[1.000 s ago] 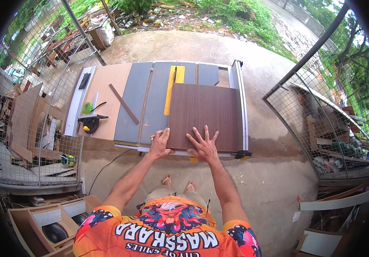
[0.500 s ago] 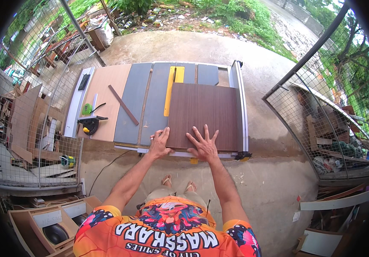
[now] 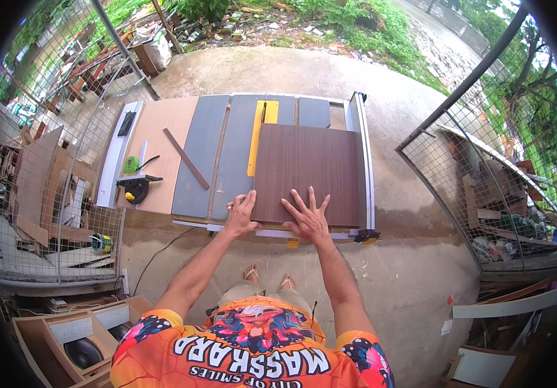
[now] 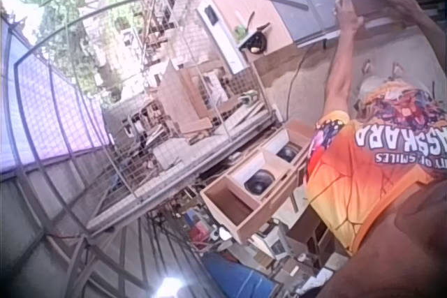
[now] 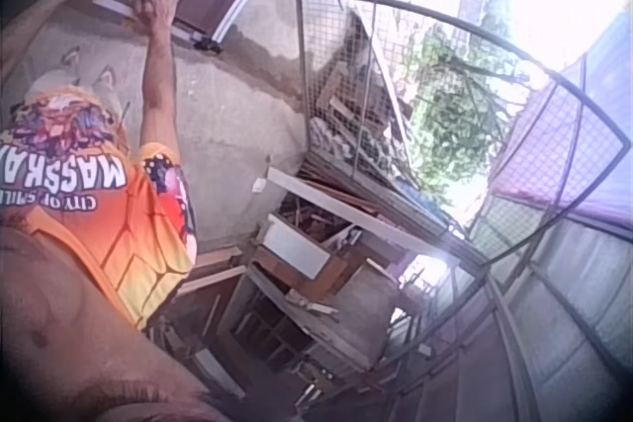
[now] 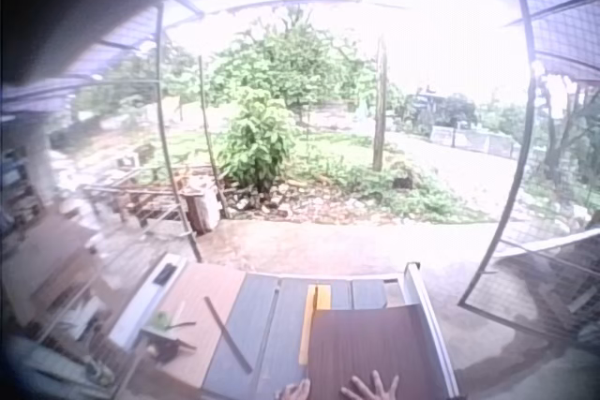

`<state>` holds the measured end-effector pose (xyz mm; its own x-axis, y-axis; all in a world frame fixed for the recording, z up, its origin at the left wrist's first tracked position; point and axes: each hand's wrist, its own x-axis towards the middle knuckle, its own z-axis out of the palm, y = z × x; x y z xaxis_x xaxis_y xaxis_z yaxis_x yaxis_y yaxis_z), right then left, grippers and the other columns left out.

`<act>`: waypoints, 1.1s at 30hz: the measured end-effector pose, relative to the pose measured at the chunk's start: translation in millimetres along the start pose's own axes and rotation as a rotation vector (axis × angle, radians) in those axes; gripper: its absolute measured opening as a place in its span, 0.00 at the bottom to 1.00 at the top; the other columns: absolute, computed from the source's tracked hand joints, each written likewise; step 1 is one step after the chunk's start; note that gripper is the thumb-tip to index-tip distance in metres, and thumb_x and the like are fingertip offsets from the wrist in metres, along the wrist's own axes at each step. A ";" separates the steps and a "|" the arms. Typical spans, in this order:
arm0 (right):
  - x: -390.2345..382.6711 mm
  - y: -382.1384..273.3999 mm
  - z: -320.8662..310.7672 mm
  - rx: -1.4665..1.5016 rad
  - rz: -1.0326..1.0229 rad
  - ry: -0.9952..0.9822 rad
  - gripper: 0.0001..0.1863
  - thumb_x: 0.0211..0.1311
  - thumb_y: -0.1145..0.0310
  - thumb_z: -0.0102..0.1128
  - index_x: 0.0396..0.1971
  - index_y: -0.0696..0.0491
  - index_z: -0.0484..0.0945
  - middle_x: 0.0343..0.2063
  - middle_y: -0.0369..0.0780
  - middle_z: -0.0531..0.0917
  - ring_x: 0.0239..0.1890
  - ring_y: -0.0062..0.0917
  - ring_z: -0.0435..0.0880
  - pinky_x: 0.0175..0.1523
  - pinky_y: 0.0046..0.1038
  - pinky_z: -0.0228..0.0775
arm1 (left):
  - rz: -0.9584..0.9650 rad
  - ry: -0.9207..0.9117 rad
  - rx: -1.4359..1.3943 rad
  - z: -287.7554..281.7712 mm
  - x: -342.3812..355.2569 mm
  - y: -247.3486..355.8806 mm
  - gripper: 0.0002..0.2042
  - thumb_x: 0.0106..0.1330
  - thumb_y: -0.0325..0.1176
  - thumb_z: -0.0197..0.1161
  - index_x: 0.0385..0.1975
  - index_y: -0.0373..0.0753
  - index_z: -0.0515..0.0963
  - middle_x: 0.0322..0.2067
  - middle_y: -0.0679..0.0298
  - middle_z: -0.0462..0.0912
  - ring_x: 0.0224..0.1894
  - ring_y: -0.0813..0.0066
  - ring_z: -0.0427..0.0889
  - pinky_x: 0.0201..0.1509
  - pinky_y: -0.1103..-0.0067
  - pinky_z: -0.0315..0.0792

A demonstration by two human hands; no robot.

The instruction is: The person positions a wood panel on a table saw and makes a cut. They then carry the cut panel to a partially assembled cabinet on the floor and slide it into a shelf slot.

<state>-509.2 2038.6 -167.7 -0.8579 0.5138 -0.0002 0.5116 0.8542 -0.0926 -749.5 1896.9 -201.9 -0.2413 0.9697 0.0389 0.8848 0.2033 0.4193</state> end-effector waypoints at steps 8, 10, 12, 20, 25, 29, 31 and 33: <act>4.0 1.3 -6.4 0.014 0.015 -0.039 0.42 0.64 0.33 0.58 0.77 0.22 0.58 0.81 0.30 0.51 0.82 0.52 0.38 0.70 0.85 0.28 | -0.028 -0.018 -0.015 -2.6 4.8 2.1 0.63 0.38 0.47 0.86 0.77 0.35 0.55 0.75 0.56 0.65 0.70 0.57 0.64 0.70 0.54 0.59; 4.2 2.7 -3.7 0.011 0.014 -0.025 0.43 0.63 0.33 0.59 0.77 0.22 0.58 0.81 0.30 0.51 0.82 0.52 0.38 0.69 0.85 0.29 | -0.055 -0.028 -0.032 -2.7 7.0 5.8 0.63 0.39 0.48 0.86 0.77 0.35 0.55 0.75 0.56 0.65 0.70 0.57 0.64 0.70 0.53 0.59; 6.6 1.5 -5.5 0.012 0.014 -0.030 0.43 0.63 0.33 0.59 0.77 0.21 0.58 0.81 0.30 0.51 0.82 0.52 0.38 0.69 0.85 0.28 | -0.053 -0.013 -0.035 -2.4 6.8 4.1 0.63 0.39 0.49 0.86 0.77 0.35 0.56 0.75 0.56 0.65 0.70 0.56 0.65 0.70 0.53 0.60; 11.2 3.9 -5.9 0.001 0.024 -0.050 0.42 0.63 0.32 0.58 0.77 0.21 0.58 0.82 0.30 0.50 0.82 0.52 0.37 0.70 0.85 0.27 | -0.052 -0.012 -0.041 -3.9 11.3 3.3 0.63 0.39 0.49 0.86 0.78 0.36 0.56 0.75 0.57 0.65 0.70 0.56 0.65 0.70 0.52 0.61; 12.7 5.9 -3.6 0.001 0.030 -0.043 0.42 0.63 0.31 0.57 0.77 0.20 0.58 0.82 0.29 0.50 0.82 0.51 0.37 0.70 0.85 0.28 | -0.057 -0.004 -0.060 -3.1 13.0 1.9 0.63 0.38 0.49 0.86 0.77 0.35 0.56 0.75 0.58 0.66 0.70 0.57 0.65 0.69 0.52 0.61; 15.1 6.4 -6.4 0.001 0.032 -0.040 0.42 0.63 0.31 0.57 0.77 0.20 0.58 0.82 0.29 0.50 0.82 0.51 0.38 0.70 0.84 0.28 | -0.115 0.018 -0.084 -2.5 13.3 2.4 0.64 0.36 0.50 0.86 0.77 0.36 0.57 0.75 0.58 0.65 0.70 0.57 0.65 0.69 0.50 0.62; 15.2 6.1 -6.6 -0.002 0.033 -0.044 0.42 0.63 0.30 0.56 0.77 0.20 0.58 0.82 0.29 0.50 0.83 0.51 0.38 0.70 0.84 0.28 | -0.152 0.039 -0.093 -2.6 12.6 3.1 0.64 0.35 0.49 0.87 0.77 0.36 0.58 0.75 0.59 0.65 0.70 0.57 0.65 0.69 0.49 0.62; 16.7 6.5 -7.0 -0.005 0.032 -0.044 0.42 0.63 0.30 0.56 0.77 0.20 0.58 0.82 0.29 0.49 0.83 0.50 0.37 0.70 0.84 0.27 | -0.158 0.057 -0.087 -2.5 12.6 3.5 0.63 0.34 0.49 0.87 0.76 0.36 0.59 0.75 0.59 0.65 0.70 0.57 0.65 0.69 0.48 0.62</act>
<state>-519.9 2053.2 -161.4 -0.8424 0.5368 -0.0471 0.5388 0.8379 -0.0872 -750.5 1909.4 -197.7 -0.3988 0.9169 0.0167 0.7969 0.3375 0.5010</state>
